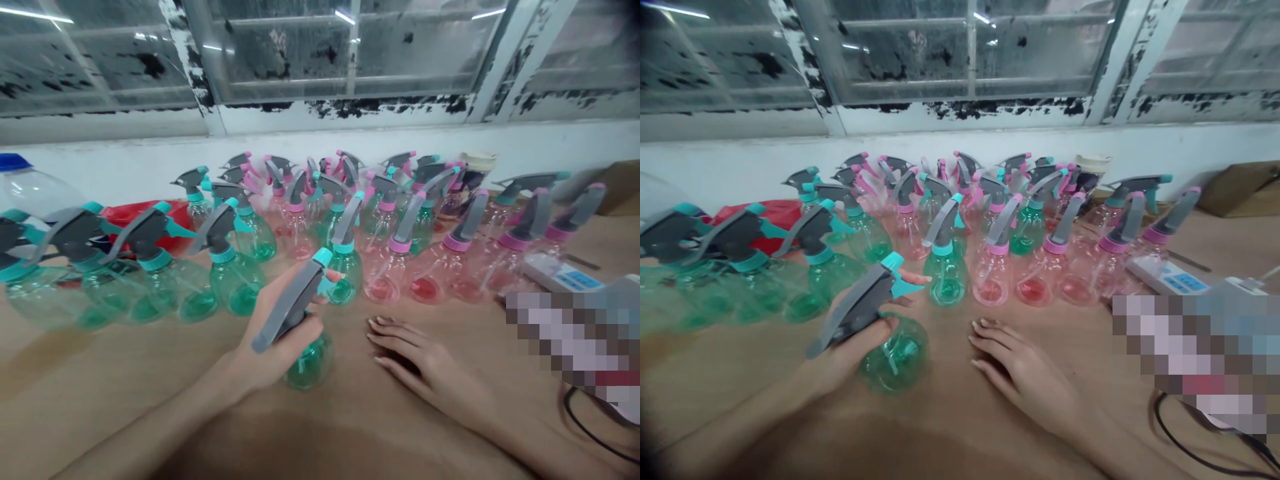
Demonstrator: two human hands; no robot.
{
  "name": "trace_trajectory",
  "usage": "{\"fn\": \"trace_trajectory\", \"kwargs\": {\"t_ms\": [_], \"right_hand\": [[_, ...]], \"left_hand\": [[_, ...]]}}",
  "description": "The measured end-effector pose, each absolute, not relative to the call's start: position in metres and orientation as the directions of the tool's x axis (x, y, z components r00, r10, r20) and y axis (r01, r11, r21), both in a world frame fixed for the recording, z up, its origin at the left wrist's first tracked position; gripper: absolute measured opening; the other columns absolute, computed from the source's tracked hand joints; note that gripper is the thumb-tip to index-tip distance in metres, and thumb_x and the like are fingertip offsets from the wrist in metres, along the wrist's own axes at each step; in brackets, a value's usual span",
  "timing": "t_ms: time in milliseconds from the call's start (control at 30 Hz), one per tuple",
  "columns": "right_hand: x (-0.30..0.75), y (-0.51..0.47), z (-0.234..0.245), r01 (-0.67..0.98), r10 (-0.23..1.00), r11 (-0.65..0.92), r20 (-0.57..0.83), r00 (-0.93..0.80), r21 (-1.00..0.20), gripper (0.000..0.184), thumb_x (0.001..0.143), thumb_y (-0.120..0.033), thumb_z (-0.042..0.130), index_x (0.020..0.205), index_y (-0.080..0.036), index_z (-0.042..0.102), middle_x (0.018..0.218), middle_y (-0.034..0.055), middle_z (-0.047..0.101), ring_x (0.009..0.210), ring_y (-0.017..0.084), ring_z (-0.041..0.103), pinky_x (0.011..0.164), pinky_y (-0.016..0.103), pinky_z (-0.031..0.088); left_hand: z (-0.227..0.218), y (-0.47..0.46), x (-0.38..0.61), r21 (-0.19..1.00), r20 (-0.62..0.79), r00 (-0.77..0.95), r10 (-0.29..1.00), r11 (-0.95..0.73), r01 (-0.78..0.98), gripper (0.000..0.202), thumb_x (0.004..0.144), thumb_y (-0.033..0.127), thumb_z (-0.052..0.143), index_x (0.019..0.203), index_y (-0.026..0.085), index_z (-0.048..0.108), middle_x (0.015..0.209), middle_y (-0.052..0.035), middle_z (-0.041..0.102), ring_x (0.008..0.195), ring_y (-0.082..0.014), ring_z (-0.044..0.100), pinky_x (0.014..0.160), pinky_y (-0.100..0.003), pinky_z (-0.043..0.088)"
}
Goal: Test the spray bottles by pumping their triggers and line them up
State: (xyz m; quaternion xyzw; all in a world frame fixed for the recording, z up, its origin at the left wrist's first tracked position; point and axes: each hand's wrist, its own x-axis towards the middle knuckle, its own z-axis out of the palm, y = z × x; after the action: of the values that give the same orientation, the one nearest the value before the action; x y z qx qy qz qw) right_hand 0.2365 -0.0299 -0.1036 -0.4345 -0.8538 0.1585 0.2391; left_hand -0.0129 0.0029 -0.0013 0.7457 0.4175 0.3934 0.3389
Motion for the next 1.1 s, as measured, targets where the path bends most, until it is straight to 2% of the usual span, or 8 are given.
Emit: {"fn": "trace_trajectory", "kwargs": {"t_ms": [167, 367, 467, 567, 767, 967, 1100], "right_hand": [[0.238, -0.031, -0.107, 0.674, 0.834, 0.548, 0.262, -0.485, -0.495, 0.033, 0.096, -0.031, 0.051, 0.127, -0.025, 0.061, 0.136, 0.0063, 0.06, 0.129, 0.024, 0.052, 0.107, 0.049, 0.045], [0.241, -0.029, -0.116, 0.671, 0.813, 0.581, 0.292, -0.503, -0.461, 0.034, 0.096, -0.03, 0.051, 0.128, -0.024, 0.061, 0.136, 0.0062, 0.06, 0.129, 0.024, 0.052, 0.107, 0.047, 0.046], [0.242, -0.029, -0.117, 0.666, 0.807, 0.59, 0.301, -0.508, -0.456, 0.034, 0.096, -0.029, 0.051, 0.127, -0.024, 0.061, 0.136, 0.0057, 0.06, 0.128, 0.023, 0.052, 0.107, 0.046, 0.046], [0.242, -0.029, -0.117, 0.675, 0.806, 0.591, 0.298, -0.512, -0.441, 0.033, 0.096, -0.03, 0.05, 0.127, -0.023, 0.061, 0.136, 0.0058, 0.059, 0.129, 0.023, 0.052, 0.106, 0.046, 0.046], [0.243, -0.029, -0.118, 0.674, 0.81, 0.586, 0.299, -0.504, -0.45, 0.033, 0.096, -0.03, 0.051, 0.127, -0.023, 0.061, 0.136, 0.0063, 0.06, 0.128, 0.024, 0.052, 0.106, 0.047, 0.046], [0.243, -0.029, -0.115, 0.667, 0.809, 0.587, 0.294, -0.509, -0.458, 0.034, 0.096, -0.03, 0.05, 0.127, -0.023, 0.061, 0.136, 0.0067, 0.059, 0.129, 0.024, 0.052, 0.107, 0.047, 0.045], [0.243, -0.03, -0.114, 0.675, 0.805, 0.592, 0.281, -0.523, -0.44, 0.035, 0.097, -0.03, 0.049, 0.128, -0.021, 0.061, 0.137, 0.0072, 0.058, 0.129, 0.023, 0.051, 0.107, 0.047, 0.045]], "left_hand": [[-0.003, 0.0, -0.013, 0.859, 0.264, 0.34, 0.903, -0.38, 0.342, 0.043, 0.074, 0.021, 0.052, 0.115, 0.028, 0.061, 0.072, 0.002, 0.057, 0.071, -0.0191, 0.06, 0.068, -0.031, 0.05], [0.002, 0.004, -0.013, 0.83, 0.324, 0.371, 0.87, -0.45, 0.33, 0.031, 0.069, 0.019, 0.054, 0.098, 0.023, 0.065, 0.08, -0.0004, 0.06, 0.07, -0.0176, 0.055, 0.068, -0.031, 0.048], [0.0, 0.006, -0.015, 0.836, 0.34, 0.392, 0.855, -0.465, 0.291, 0.027, 0.069, 0.018, 0.053, 0.094, 0.022, 0.063, 0.071, 0.0026, 0.054, 0.059, -0.0139, 0.047, 0.062, -0.029, 0.044], [0.0, 0.006, -0.015, 0.857, 0.297, 0.4, 0.867, -0.427, 0.289, 0.023, 0.069, 0.019, 0.051, 0.09, 0.022, 0.059, 0.061, 0.0051, 0.046, 0.052, -0.0125, 0.04, 0.053, -0.027, 0.037], [0.002, 0.004, -0.013, 0.846, 0.312, 0.39, 0.866, -0.44, 0.301, 0.017, 0.068, 0.02, 0.05, 0.084, 0.022, 0.056, 0.059, 0.0053, 0.044, 0.052, -0.0133, 0.041, 0.053, -0.028, 0.035], [0.0, 0.005, -0.011, 0.819, 0.378, 0.352, 0.856, -0.486, 0.303, 0.037, 0.067, 0.016, 0.051, 0.101, 0.021, 0.065, 0.068, 0.0031, 0.055, 0.055, -0.0141, 0.048, 0.065, -0.032, 0.046], [-0.001, 0.004, -0.011, 0.827, 0.383, 0.352, 0.854, -0.487, 0.28, 0.036, 0.071, 0.017, 0.053, 0.105, 0.02, 0.066, 0.082, -0.0013, 0.062, 0.071, -0.0181, 0.06, 0.073, -0.033, 0.049]]}}
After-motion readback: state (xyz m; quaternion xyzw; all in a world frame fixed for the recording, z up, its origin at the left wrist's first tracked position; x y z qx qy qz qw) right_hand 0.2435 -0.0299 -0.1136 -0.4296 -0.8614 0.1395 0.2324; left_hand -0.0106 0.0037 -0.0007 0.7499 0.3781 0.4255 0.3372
